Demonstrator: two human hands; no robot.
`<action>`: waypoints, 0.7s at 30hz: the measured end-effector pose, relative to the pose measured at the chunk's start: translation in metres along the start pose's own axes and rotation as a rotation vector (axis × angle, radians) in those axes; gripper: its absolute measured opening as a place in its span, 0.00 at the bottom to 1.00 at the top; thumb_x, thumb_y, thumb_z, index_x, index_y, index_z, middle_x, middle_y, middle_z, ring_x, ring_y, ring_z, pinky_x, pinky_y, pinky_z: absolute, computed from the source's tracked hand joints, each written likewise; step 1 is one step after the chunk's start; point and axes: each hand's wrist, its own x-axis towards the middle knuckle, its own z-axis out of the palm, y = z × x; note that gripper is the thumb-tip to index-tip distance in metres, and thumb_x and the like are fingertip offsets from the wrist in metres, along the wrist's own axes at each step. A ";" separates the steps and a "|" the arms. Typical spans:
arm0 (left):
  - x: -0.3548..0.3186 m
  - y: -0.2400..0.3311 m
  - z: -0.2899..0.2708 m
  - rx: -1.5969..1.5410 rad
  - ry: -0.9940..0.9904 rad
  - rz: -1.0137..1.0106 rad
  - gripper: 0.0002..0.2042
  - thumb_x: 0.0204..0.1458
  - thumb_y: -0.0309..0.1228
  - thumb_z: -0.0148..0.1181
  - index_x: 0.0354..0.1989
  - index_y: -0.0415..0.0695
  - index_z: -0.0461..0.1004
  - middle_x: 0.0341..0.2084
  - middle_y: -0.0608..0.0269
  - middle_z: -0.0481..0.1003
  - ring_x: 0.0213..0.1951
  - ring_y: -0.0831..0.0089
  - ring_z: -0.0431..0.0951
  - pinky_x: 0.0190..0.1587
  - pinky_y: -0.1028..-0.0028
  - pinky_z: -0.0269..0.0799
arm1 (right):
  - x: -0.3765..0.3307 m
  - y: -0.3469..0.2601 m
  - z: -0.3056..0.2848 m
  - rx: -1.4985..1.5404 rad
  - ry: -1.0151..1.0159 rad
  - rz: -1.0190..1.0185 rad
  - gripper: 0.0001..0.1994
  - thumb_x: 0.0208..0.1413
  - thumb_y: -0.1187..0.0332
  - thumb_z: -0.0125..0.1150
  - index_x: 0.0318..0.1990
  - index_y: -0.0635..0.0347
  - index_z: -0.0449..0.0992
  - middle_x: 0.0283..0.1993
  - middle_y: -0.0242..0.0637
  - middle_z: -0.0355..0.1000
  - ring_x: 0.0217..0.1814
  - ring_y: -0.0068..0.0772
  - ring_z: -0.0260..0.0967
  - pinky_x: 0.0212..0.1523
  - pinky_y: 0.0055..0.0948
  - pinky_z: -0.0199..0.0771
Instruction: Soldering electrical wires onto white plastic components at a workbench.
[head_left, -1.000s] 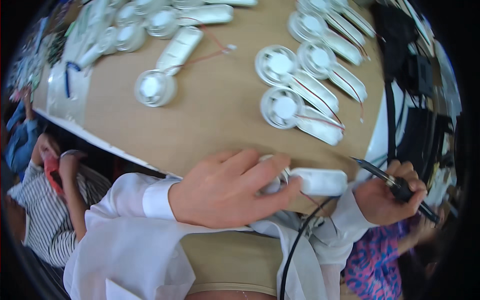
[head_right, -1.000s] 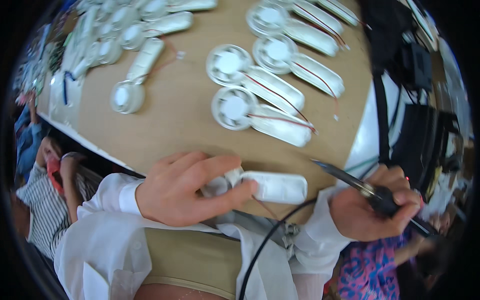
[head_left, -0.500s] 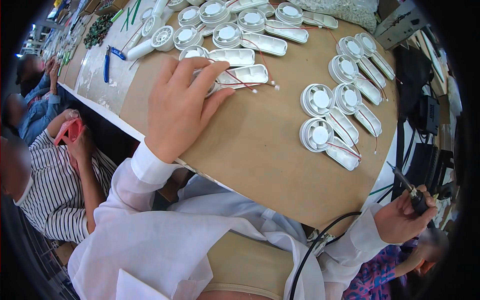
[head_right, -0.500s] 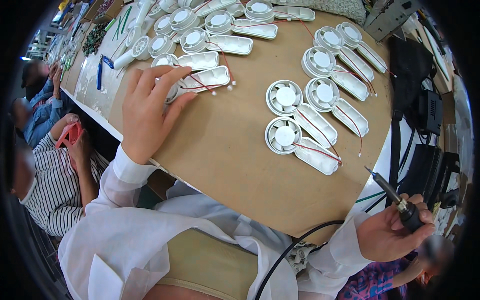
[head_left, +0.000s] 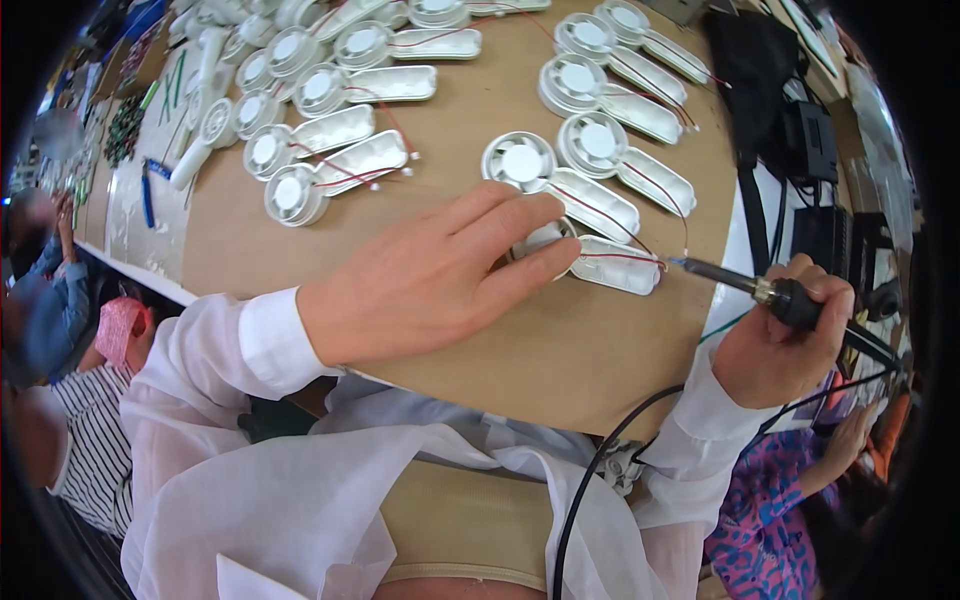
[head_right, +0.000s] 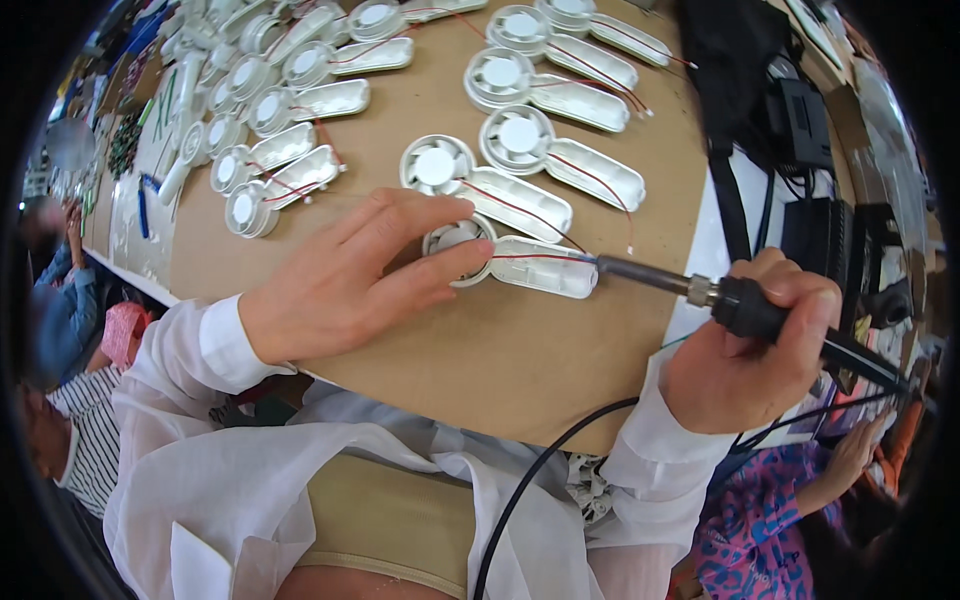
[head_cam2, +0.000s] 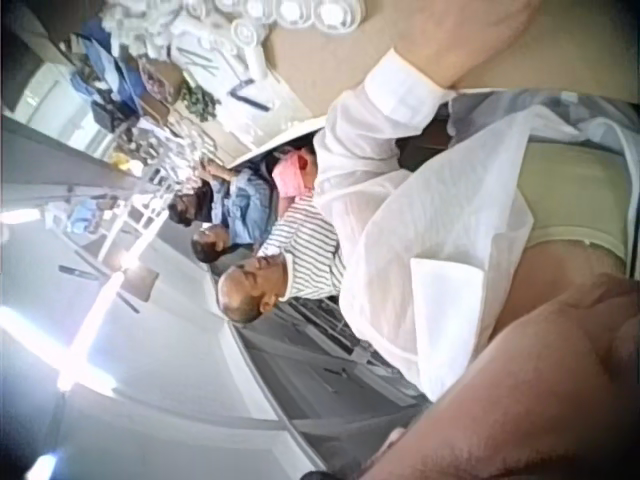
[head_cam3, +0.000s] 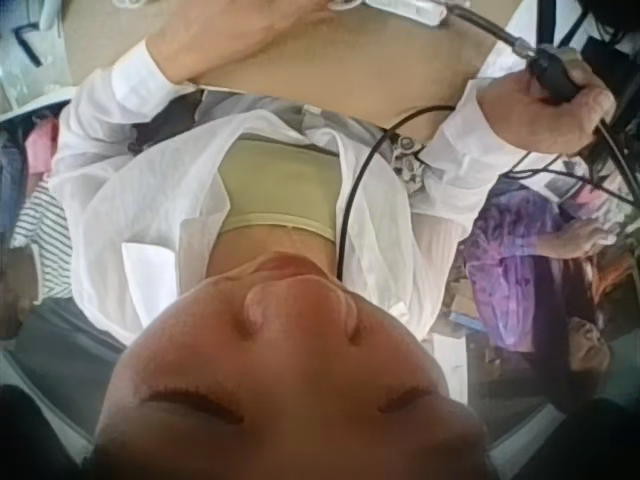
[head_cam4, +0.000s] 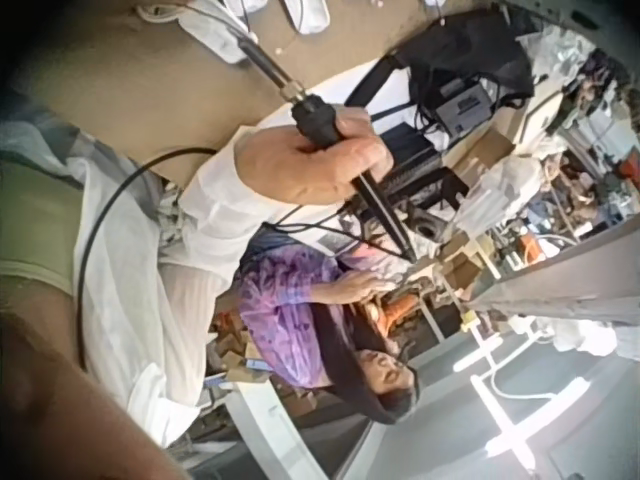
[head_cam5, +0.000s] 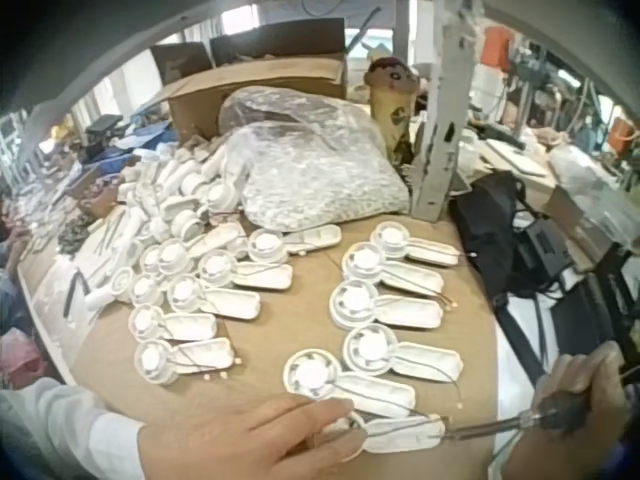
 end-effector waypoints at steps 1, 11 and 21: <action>0.004 0.000 0.002 -0.043 -0.012 0.002 0.21 0.51 0.32 0.67 0.55 0.49 0.76 0.51 0.60 0.72 0.38 0.67 0.72 0.38 0.74 0.72 | -0.001 0.000 -0.003 -0.014 -0.020 -0.007 0.14 0.66 0.61 0.45 0.30 0.56 0.69 0.21 0.28 0.59 0.22 0.20 0.49 0.26 0.21 0.48; 0.034 0.017 0.014 0.113 -0.118 0.094 0.18 0.47 0.28 0.64 0.49 0.48 0.76 0.49 0.58 0.71 0.31 0.71 0.69 0.30 0.76 0.69 | -0.003 -0.002 -0.014 -0.082 -0.088 -0.048 0.12 0.64 0.62 0.45 0.27 0.53 0.64 0.18 0.27 0.53 0.23 0.20 0.46 0.25 0.22 0.46; 0.027 0.021 0.025 0.118 -0.060 0.046 0.17 0.45 0.26 0.64 0.46 0.47 0.77 0.48 0.58 0.71 0.30 0.71 0.66 0.30 0.77 0.68 | -0.013 0.001 0.006 -0.182 -0.097 0.004 0.09 0.58 0.66 0.47 0.26 0.55 0.66 0.20 0.31 0.62 0.22 0.23 0.51 0.27 0.24 0.52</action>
